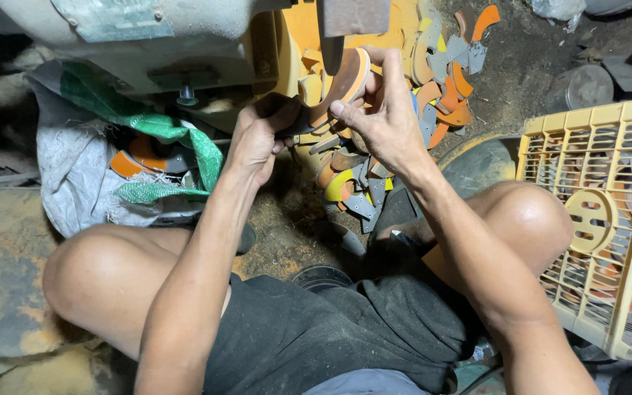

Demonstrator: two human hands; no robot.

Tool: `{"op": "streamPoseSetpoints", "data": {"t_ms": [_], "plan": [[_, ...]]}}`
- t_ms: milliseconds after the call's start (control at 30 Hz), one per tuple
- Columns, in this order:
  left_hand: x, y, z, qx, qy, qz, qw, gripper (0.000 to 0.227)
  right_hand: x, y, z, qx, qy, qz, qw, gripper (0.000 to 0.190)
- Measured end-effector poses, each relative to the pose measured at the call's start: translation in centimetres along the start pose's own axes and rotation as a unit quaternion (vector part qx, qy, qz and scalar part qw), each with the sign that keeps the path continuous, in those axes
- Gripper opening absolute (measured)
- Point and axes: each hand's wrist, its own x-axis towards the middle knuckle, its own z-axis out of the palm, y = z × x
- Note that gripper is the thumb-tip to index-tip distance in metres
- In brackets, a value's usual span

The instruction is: The person sits on the floor and repeatedly presses small shoe sole pieces against a grinding wheel to smooth their edges. They handle the pieces one at a time, rotating them to work different sides, and place finished pieces into a nearby bag.

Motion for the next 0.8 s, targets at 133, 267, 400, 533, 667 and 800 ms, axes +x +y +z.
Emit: {"op": "streamPoseSetpoints", "data": {"t_ms": [133, 267, 400, 533, 667, 800], "plan": [[-1.5, 1.4, -0.9, 0.148, -0.032, 0.002, 0.988, 0.016, -1.4, 0.0, 0.9, -0.035, -0.002, 0.107, 0.994, 0.056], [-6.2, 4.9, -5.2, 0.528, 0.028, 0.081, 0.845, 0.021, -2.7, 0.0, 2.0, -0.204, -0.127, 0.246, 0.939, 0.049], [-12.4, 8.7, -10.5, 0.703, 0.181, 0.186, 0.662, 0.024, -3.4, 1.2, 2.6, -0.373, -0.203, 0.127, 0.896, 0.044], [-15.3, 10.8, -12.6, 0.733, 0.326, 0.162, 0.575, 0.019, -3.7, 1.4, 2.7, -0.462, -0.218, 0.133, 0.849, 0.039], [-14.8, 11.0, -12.4, 0.720, 0.286, 0.055, 0.630, 0.018, -3.9, 1.6, 2.2, -0.470, -0.209, 0.065, 0.855, 0.037], [-12.4, 7.1, -10.2, 0.693, 0.202, 0.098, 0.685, 0.023, -3.9, 2.0, 1.8, -0.490, -0.198, 0.065, 0.846, 0.040]]}}
